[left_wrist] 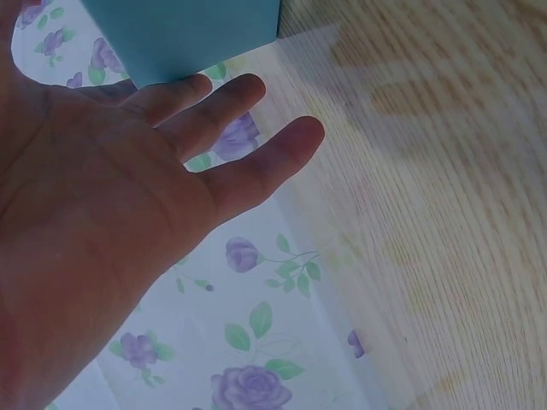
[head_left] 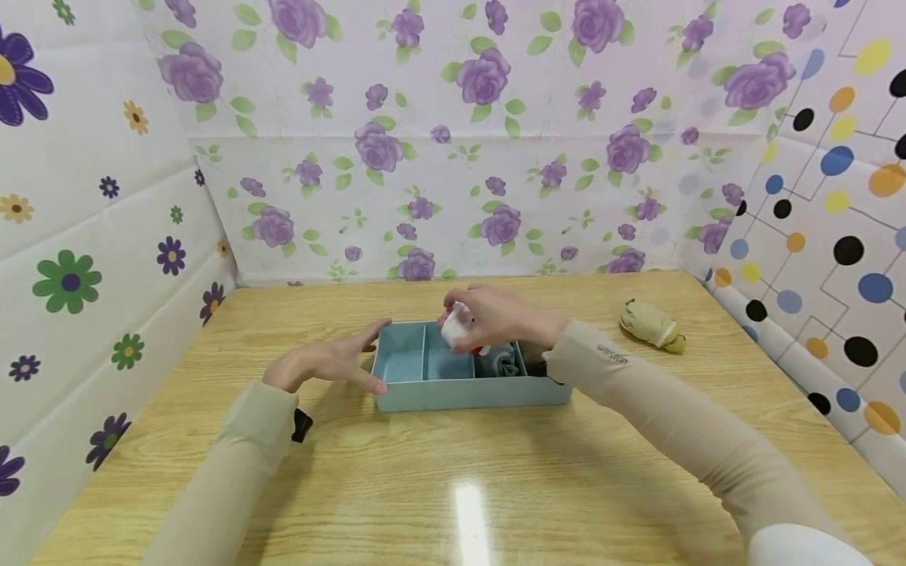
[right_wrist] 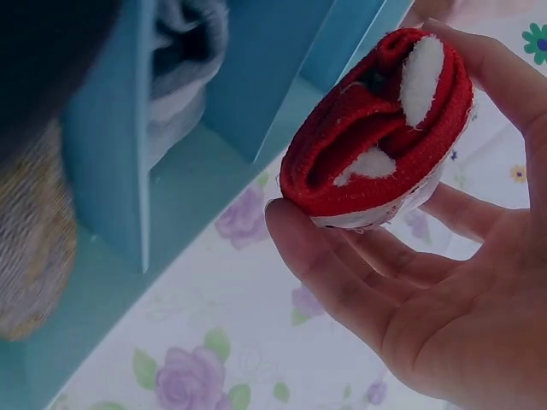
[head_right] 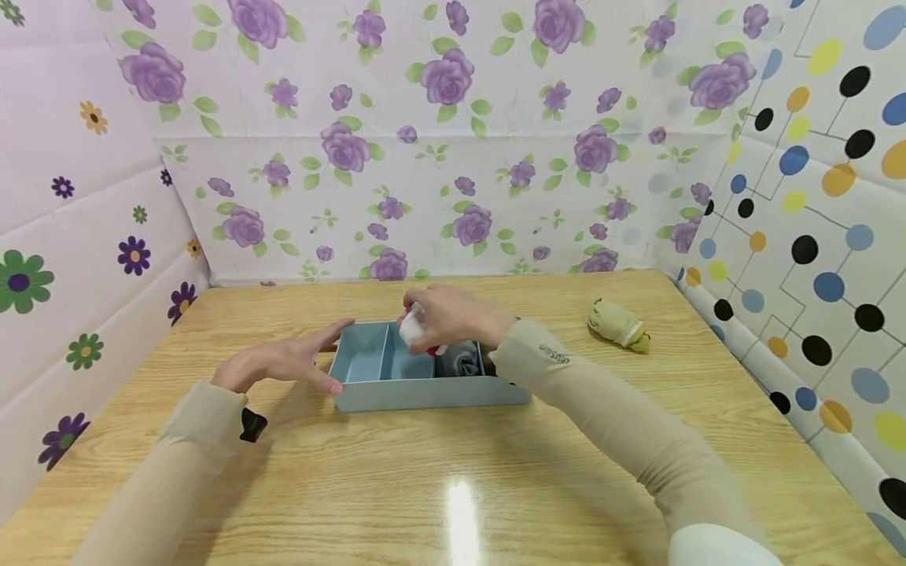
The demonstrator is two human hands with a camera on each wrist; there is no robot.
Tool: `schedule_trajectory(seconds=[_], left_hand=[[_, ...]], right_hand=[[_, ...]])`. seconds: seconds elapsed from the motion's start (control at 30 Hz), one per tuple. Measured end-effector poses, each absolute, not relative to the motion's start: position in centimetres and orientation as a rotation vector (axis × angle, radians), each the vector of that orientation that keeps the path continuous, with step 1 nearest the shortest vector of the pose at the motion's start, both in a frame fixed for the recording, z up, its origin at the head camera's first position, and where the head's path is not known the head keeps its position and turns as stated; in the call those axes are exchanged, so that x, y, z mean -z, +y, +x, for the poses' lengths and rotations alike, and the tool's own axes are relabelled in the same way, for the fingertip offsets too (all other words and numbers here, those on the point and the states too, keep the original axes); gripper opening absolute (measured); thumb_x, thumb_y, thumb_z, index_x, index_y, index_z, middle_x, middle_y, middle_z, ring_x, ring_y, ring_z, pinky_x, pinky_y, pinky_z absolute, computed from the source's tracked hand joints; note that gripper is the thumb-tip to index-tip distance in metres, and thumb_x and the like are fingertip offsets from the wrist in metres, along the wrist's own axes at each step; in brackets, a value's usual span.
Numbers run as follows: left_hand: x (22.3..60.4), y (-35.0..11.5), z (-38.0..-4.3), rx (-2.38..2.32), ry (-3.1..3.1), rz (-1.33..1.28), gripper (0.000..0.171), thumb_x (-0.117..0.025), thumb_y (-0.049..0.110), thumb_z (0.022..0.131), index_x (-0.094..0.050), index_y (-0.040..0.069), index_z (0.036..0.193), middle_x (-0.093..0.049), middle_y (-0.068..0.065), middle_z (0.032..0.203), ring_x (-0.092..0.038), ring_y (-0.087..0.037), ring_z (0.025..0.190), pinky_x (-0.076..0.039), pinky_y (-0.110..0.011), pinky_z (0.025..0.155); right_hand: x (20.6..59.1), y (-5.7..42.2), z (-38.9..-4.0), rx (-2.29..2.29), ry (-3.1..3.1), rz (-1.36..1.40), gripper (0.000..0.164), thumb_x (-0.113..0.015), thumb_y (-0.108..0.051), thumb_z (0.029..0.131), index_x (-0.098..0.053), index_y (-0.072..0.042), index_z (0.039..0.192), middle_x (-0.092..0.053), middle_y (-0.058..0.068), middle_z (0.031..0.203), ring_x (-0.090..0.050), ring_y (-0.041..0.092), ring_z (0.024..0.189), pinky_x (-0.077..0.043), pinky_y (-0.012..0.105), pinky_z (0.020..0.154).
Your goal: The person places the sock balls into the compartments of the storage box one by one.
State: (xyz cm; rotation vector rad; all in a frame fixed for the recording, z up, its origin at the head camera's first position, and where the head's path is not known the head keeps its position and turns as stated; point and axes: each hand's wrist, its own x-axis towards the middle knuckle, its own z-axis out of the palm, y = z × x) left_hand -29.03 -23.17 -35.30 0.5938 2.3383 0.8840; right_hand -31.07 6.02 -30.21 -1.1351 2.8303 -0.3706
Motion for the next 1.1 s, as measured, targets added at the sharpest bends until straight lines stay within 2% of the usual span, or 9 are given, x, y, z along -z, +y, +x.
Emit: schedule_trajectory(seconds=[0.33, 0.47, 0.67, 1.1], left_hand=[[35.4, -23.1, -29.0, -0.884, 2.338, 0.561, 0.119, -0.078, 0.039, 0.08, 0.014, 0.024, 0.155, 0.008, -0.015, 0.163, -0.008, -0.042, 0.149, -0.024, -0.063, 0.114], [35.3, -23.1, -29.0, -0.891, 2.33, 0.559, 0.12, -0.078, 0.039, 0.08, 0.015, 0.024, 0.155, 0.009, -0.014, 0.163, -0.007, -0.042, 0.149, -0.023, -0.064, 0.113], [35.2, -23.2, -29.0, -0.883, 2.347, 0.549, 0.12, -0.078, 0.039, 0.08, 0.015, 0.024, 0.155, 0.01, -0.013, 0.163, -0.007, -0.041, 0.149, -0.023, -0.063, 0.114], [35.3, -23.2, -29.1, -0.888, 2.342, 0.568, 0.12, -0.078, 0.038, 0.081, 0.015, 0.023, 0.155, 0.011, -0.014, 0.163, -0.007, -0.043, 0.149, -0.022, -0.063, 0.114]], right_hand=[[30.4, 4.3, -30.8, 0.344, 2.776, -1.194, 0.067, -0.079, -0.037, 0.079, -0.05, -0.015, 0.136, -0.058, 0.011, 0.127, -0.058, 0.024, 0.107, -0.051, 0.038, 0.093], [30.4, 4.1, -30.9, 0.375, 2.746, -1.202, 0.06, -0.076, -0.032, 0.083, -0.052, -0.011, 0.134, -0.058, 0.012, 0.129, -0.059, 0.026, 0.108, -0.05, 0.039, 0.097], [30.5, 4.3, -31.2, 0.399, 2.736, -1.246, 0.042, -0.074, -0.022, 0.086, -0.06, -0.009, 0.123, -0.063, 0.01, 0.114, -0.059, 0.023, 0.104, -0.051, 0.037, 0.093], [31.3, 3.9, -31.6, 0.418, 2.716, -1.24, 0.037, -0.076, -0.018, 0.084, -0.059, -0.009, 0.116, -0.065, 0.008, 0.107, -0.059, 0.022, 0.098, -0.052, 0.035, 0.088]])
